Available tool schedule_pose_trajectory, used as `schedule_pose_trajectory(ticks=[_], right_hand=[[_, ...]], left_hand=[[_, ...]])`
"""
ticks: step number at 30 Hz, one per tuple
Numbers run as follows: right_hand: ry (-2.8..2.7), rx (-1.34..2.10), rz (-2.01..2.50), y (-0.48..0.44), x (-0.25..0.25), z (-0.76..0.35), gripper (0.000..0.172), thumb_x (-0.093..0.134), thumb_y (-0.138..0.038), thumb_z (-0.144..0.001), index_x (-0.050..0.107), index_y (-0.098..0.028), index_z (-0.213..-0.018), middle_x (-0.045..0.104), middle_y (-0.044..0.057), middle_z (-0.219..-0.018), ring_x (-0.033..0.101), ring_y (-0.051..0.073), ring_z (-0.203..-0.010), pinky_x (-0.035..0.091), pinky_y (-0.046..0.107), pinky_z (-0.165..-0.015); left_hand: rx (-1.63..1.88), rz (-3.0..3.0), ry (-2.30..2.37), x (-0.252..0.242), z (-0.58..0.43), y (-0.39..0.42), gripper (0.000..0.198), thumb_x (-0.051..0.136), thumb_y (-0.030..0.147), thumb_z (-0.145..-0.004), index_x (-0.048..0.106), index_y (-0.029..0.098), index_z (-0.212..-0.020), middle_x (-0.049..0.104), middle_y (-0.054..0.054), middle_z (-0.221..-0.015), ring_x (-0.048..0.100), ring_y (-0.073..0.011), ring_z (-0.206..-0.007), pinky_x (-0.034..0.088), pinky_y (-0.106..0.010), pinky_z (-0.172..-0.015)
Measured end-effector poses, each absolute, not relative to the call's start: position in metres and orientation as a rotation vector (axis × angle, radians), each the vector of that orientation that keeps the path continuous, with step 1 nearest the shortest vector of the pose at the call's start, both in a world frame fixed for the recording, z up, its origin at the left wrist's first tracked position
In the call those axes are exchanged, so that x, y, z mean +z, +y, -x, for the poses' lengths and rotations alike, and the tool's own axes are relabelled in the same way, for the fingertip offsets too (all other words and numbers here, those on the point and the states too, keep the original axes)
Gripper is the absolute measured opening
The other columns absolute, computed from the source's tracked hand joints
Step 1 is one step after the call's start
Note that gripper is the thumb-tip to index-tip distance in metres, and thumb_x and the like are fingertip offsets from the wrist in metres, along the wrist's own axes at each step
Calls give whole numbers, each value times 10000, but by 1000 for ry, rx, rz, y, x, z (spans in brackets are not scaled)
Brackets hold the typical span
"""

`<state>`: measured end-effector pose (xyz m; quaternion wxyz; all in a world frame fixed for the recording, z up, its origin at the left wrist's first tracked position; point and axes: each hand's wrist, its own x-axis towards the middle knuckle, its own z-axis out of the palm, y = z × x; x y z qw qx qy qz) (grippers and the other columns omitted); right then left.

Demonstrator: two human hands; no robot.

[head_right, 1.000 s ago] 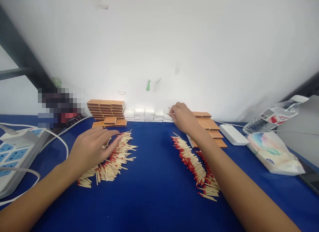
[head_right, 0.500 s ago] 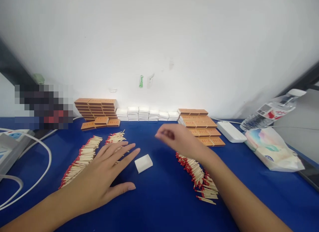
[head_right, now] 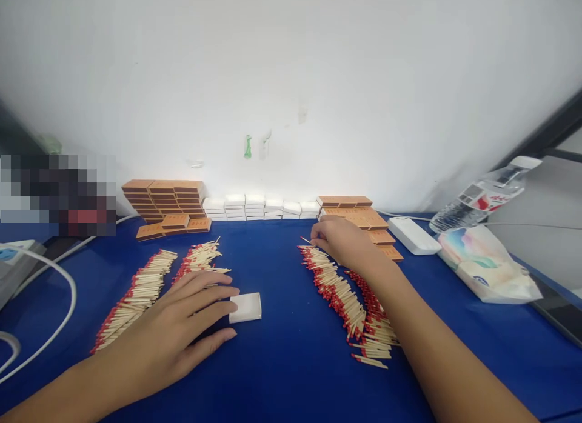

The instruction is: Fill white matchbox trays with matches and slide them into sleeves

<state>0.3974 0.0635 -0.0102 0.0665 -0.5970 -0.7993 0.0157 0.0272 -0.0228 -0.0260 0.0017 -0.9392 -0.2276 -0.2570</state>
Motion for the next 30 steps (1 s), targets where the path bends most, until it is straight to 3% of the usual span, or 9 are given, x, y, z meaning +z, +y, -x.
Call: schedule_pose_trajectory(ticks=[8, 30], right_hand=[[-2400, 176, 1809, 56, -5, -386, 175, 611, -204, -991, 764, -213, -906, 764, 88, -935, 666, 229, -808, 432, 333, -696], [-2397, 255, 1818, 54, -3, -384, 146, 624, -247, -1004, 729, -219, -907, 753, 69, -915, 646, 223, -819, 409, 327, -693]], left_hand=[[-800, 2956, -772, -26, -23, -19, 278, 626, 293, -1099, 661, 195, -1357, 783, -84, -1251, 658, -315, -1301, 572, -502, -1114], [-782, 2981, -821, -31, -21, -17, 227, 624, 296, -1101, 690, 193, -1292, 785, -67, -1208, 630, -304, -1317, 561, -492, -1113]])
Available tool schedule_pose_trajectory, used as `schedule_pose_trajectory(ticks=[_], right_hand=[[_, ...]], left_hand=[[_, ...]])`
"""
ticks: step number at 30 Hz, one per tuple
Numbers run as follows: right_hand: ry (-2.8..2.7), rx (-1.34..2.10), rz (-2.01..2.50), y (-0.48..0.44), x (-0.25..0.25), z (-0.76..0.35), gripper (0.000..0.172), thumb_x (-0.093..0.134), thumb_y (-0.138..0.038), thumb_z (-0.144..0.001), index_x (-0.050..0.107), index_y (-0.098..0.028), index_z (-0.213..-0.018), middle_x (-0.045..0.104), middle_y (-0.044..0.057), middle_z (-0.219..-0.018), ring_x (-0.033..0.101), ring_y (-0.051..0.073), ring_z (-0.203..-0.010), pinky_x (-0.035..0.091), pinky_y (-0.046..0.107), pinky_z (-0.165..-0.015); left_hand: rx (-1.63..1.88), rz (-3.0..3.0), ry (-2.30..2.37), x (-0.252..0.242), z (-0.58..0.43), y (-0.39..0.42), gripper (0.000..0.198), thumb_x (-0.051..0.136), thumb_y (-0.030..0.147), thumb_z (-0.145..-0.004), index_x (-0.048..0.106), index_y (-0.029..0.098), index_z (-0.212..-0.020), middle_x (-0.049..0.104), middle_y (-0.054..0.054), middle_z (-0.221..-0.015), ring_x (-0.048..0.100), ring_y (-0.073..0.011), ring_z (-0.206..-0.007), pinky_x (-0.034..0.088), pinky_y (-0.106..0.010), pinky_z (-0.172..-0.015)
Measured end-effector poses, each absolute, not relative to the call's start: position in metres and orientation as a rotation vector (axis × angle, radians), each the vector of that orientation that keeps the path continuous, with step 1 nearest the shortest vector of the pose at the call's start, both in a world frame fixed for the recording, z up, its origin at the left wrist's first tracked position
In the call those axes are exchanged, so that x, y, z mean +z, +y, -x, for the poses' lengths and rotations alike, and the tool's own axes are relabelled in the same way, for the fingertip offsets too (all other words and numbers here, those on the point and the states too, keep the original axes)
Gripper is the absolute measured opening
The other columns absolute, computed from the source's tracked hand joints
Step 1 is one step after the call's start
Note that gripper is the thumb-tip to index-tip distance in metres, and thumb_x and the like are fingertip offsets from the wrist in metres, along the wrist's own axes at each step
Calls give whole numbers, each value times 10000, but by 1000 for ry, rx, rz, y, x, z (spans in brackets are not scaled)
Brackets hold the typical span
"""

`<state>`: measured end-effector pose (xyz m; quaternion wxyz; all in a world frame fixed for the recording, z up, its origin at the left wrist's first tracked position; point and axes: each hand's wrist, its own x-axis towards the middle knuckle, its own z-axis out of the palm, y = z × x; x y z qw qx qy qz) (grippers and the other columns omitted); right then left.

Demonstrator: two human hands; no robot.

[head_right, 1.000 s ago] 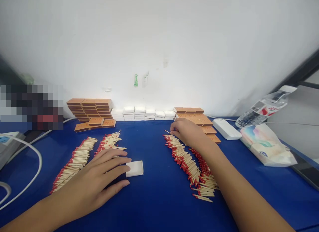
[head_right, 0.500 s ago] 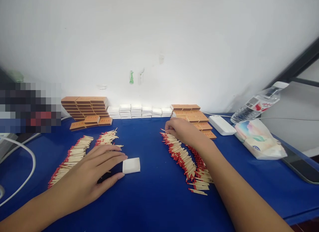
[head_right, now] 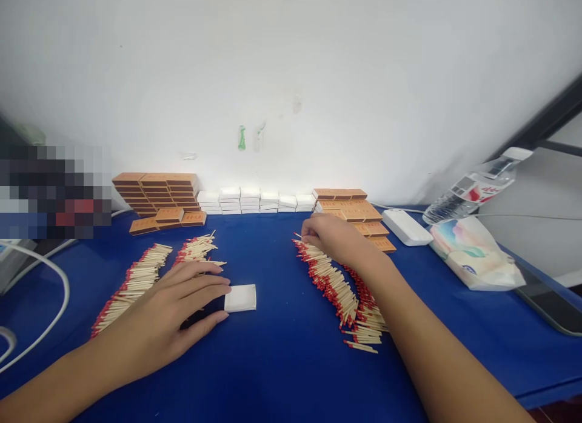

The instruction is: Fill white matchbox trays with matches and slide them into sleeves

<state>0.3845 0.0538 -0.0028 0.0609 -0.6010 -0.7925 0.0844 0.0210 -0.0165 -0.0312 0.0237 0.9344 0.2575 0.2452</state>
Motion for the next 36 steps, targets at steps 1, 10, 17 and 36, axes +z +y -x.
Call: schedule_pose_trajectory(ticks=[1, 10, 17, 36], right_hand=[[-2400, 247, 1822, 54, -4, -384, 154, 618, -252, -1009, 721, -217, -901, 752, 72, -919, 640, 222, -816, 405, 328, -692], [-2409, 139, 1775, 54, -12, -380, 187, 583, -269, -1024, 650, -215, -858, 735, 89, -938, 607, 209, -780, 382, 326, -674], [-2390, 146, 1780, 56, -16, -381, 181, 572, -240, -1019, 623, -218, -847, 725, 91, -939, 619, 211, -787, 396, 318, -684], [-2398, 174, 1703, 57, -19, -380, 177, 523, -219, -1025, 576, -224, -856, 703, 95, -978, 610, 203, -798, 416, 322, -703]], left_hand=[[751, -2883, 803, -31, -21, -16, 227, 622, 294, -1101, 688, 195, -1294, 785, -66, -1209, 629, -304, -1318, 563, -489, -1110], [753, -2840, 812, -31, -20, -17, 200, 640, 260, -1085, 708, 207, -1265, 797, -63, -1169, 638, -291, -1322, 561, -471, -1118], [781, -2863, 791, -31, -21, -17, 177, 646, 256, -1083, 712, 202, -1238, 798, -63, -1166, 652, -289, -1300, 556, -471, -1115], [751, -2841, 781, -30, -20, -17, 96, 648, 260, -1082, 711, 231, -1149, 812, -40, -1088, 645, -292, -1331, 567, -477, -1110]])
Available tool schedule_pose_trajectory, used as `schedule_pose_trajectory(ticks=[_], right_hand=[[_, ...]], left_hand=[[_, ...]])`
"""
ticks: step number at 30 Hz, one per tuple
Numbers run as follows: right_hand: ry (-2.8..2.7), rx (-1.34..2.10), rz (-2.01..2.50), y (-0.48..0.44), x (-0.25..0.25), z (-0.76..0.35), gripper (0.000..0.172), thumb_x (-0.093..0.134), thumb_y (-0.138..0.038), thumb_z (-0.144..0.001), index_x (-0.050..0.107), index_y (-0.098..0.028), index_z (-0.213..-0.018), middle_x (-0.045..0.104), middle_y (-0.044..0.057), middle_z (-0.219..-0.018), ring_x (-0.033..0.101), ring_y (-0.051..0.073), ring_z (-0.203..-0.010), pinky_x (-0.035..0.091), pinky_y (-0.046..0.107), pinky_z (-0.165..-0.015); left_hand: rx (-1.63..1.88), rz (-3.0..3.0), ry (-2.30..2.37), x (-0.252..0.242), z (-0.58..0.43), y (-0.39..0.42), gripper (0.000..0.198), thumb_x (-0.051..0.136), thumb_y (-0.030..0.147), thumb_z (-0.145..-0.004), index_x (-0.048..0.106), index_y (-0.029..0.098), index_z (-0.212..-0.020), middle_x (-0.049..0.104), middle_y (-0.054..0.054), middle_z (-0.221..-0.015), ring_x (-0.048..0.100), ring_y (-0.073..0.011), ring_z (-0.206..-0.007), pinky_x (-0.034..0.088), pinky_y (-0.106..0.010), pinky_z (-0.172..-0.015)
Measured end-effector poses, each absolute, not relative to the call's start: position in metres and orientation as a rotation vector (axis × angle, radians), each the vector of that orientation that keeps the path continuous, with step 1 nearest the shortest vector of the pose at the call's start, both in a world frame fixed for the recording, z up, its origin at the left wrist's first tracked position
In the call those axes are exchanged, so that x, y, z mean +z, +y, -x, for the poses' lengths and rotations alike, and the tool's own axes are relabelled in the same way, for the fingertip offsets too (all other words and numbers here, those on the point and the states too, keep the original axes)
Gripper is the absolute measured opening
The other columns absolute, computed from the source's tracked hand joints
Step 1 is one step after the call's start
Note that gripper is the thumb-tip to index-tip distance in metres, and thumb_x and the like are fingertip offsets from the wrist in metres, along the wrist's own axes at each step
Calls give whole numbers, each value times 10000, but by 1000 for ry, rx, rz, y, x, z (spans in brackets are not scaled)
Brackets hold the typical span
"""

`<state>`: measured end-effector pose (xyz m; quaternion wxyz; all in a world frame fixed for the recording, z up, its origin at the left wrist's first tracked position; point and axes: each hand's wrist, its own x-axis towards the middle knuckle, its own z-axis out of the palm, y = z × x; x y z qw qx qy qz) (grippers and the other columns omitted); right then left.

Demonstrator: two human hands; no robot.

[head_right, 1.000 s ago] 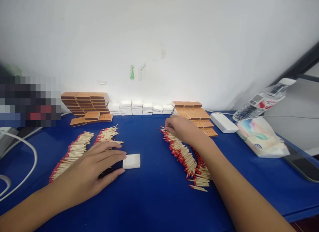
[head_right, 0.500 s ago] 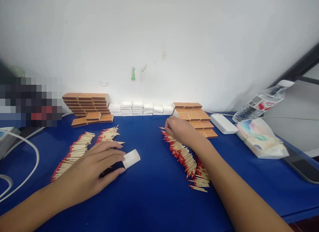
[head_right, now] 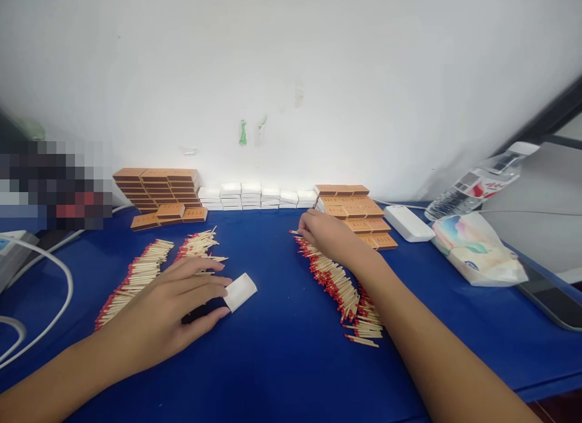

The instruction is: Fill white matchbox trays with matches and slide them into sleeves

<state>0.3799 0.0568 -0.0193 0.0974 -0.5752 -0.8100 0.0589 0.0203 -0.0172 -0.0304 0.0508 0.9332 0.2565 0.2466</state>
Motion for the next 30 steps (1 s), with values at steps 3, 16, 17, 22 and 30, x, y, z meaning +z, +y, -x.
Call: schedule_pose_trajectory(ticks=[3, 16, 17, 22, 30], right_hand=[[-2389, 200, 1684, 57, -21, -379, 187, 529, -255, -1039, 606, -218, -873, 708, 101, -981, 624, 216, -823, 432, 333, -726], [-2417, 234, 1666, 61, -25, -381, 191, 519, -292, -1048, 585, -221, -884, 705, 98, -999, 610, 207, -801, 432, 337, -727], [-2424, 214, 1662, 60, -25, -380, 187, 514, -285, -1048, 573, -223, -882, 702, 99, -1005, 609, 206, -800, 432, 337, -728], [-2430, 173, 1650, 61, -24, -375, 172, 527, -267, -1045, 554, -227, -880, 698, 107, -1014, 622, 218, -823, 442, 342, -744], [-2348, 218, 1324, 21, -3, -324, 159, 555, -332, -1108, 620, -225, -1011, 681, 80, -1030, 648, 208, -843, 477, 328, -745]], left_hand=[[762, -2835, 781, -30, -21, -18, 133, 644, 244, -1073, 727, 234, -1176, 819, -41, -1086, 656, -291, -1330, 574, -474, -1121], [812, -2833, 756, -31, -23, -20, 158, 748, 344, -1038, 730, 215, -1126, 817, -52, -1119, 655, -315, -1311, 540, -524, -1149], [839, -2826, 768, -31, -25, -19, 151, 762, 348, -1028, 732, 216, -1094, 816, -49, -1084, 663, -317, -1295, 524, -540, -1161], [912, -2788, 796, -32, -30, -19, 104, 777, 301, -1003, 707, 226, -989, 802, -14, -953, 688, -303, -1243, 453, -561, -1203], [967, -2790, 992, -31, -34, -18, 147, 732, 278, -978, 670, 220, -1097, 770, -88, -1130, 682, -298, -1219, 470, -534, -1132]])
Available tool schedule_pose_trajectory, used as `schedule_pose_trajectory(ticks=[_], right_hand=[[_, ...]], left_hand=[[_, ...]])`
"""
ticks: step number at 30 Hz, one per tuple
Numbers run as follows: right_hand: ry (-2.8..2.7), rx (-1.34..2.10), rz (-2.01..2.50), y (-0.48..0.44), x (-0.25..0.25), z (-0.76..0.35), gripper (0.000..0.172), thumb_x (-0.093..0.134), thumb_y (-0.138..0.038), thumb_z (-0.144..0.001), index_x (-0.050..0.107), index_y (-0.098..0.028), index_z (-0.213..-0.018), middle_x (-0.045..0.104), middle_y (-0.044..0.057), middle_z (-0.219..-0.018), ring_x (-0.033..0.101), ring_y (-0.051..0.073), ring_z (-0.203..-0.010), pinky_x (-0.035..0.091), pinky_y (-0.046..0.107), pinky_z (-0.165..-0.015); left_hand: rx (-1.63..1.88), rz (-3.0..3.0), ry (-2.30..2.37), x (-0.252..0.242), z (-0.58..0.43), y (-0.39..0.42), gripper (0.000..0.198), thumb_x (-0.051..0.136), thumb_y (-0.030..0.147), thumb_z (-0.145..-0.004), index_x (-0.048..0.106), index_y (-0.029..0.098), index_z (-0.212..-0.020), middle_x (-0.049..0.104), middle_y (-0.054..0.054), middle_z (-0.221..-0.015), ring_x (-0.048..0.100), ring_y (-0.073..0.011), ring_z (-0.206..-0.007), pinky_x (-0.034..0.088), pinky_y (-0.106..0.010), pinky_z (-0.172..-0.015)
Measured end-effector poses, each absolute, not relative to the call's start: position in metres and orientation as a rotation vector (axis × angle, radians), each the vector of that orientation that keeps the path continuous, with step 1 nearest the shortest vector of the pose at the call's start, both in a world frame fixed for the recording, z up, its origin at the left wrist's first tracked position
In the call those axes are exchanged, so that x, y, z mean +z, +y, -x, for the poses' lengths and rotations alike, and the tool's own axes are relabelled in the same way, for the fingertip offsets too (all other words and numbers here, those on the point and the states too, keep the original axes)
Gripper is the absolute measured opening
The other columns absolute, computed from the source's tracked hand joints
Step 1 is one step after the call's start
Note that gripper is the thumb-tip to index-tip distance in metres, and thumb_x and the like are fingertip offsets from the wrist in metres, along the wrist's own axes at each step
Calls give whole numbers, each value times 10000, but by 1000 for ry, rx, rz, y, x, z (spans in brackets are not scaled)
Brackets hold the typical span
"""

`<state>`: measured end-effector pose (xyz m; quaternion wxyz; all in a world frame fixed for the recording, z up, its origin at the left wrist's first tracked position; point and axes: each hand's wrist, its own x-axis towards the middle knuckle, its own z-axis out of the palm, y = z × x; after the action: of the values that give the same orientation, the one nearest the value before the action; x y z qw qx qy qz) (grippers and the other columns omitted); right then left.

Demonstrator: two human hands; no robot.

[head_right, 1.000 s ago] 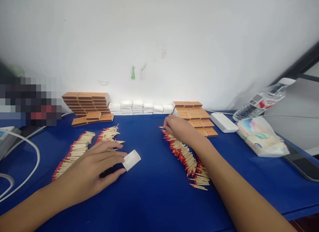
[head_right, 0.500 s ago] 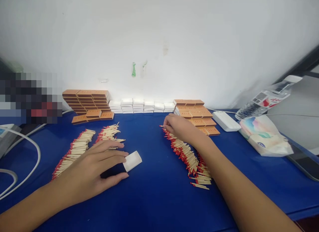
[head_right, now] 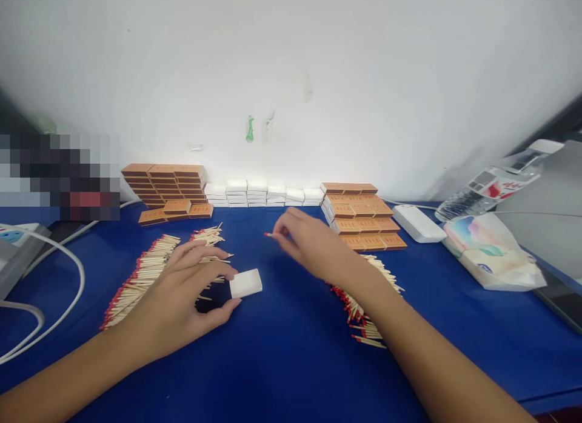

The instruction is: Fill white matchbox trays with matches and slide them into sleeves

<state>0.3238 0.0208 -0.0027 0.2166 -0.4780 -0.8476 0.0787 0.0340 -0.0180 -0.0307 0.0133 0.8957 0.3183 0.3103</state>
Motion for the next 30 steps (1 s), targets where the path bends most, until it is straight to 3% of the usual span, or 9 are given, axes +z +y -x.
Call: schedule_pose_trajectory(ticks=[5, 11, 16, 20, 25, 30], right_hand=[[-2521, 153, 1188, -13, 4, -284, 106, 560, -235, -1115, 644, -208, -1057, 694, 73, -1086, 656, 174, -757, 486, 324, -693], [-2655, 59, 1133, -21, -3, -271, 127, 558, -173, -1095, 660, -189, -1022, 706, 86, -1058, 687, 189, -775, 534, 338, -689], [-2605, 195, 1156, -22, 6, -278, 72, 590, -176, -1076, 654, -207, -1064, 718, 70, -1094, 695, 185, -821, 532, 327, -725], [-2357, 216, 1353, 4, 23, -327, 134, 597, -334, -1084, 687, -235, -1082, 742, 57, -998, 674, 198, -810, 496, 322, -704], [-2336, 158, 1735, 45, 22, -399, 198, 634, -353, -977, 714, -227, -848, 728, 60, -798, 631, 210, -707, 438, 340, -635], [-2379, 345, 1879, 51, 7, -414, 129, 674, -308, -881, 780, -235, -894, 772, 63, -891, 667, 223, -747, 462, 342, -644]], left_hand=[[984, -2750, 1064, -28, -36, -17, 242, 725, 229, -955, 588, 233, -1155, 749, -24, -1089, 694, -256, -1138, 412, -520, -1160], [1024, -2747, 1094, -29, -36, -18, 267, 717, 241, -976, 558, 236, -1190, 743, -24, -1128, 698, -238, -1126, 374, -496, -1173], [989, -2744, 1089, -29, -36, -19, 267, 730, 237, -969, 570, 245, -1182, 748, -18, -1118, 705, -230, -1123, 366, -477, -1172], [965, -2736, 1082, -27, -33, -20, 267, 728, 235, -976, 564, 245, -1187, 758, -17, -1124, 710, -226, -1134, 321, -488, -1221], [960, -2755, 1038, -28, -30, -23, 275, 721, 224, -997, 574, 253, -1227, 760, -11, -1154, 704, -223, -1184, 296, -508, -1251], [927, -2785, 1022, -29, -30, -23, 262, 696, 242, -1015, 573, 253, -1247, 770, -23, -1172, 707, -237, -1194, 273, -522, -1262]])
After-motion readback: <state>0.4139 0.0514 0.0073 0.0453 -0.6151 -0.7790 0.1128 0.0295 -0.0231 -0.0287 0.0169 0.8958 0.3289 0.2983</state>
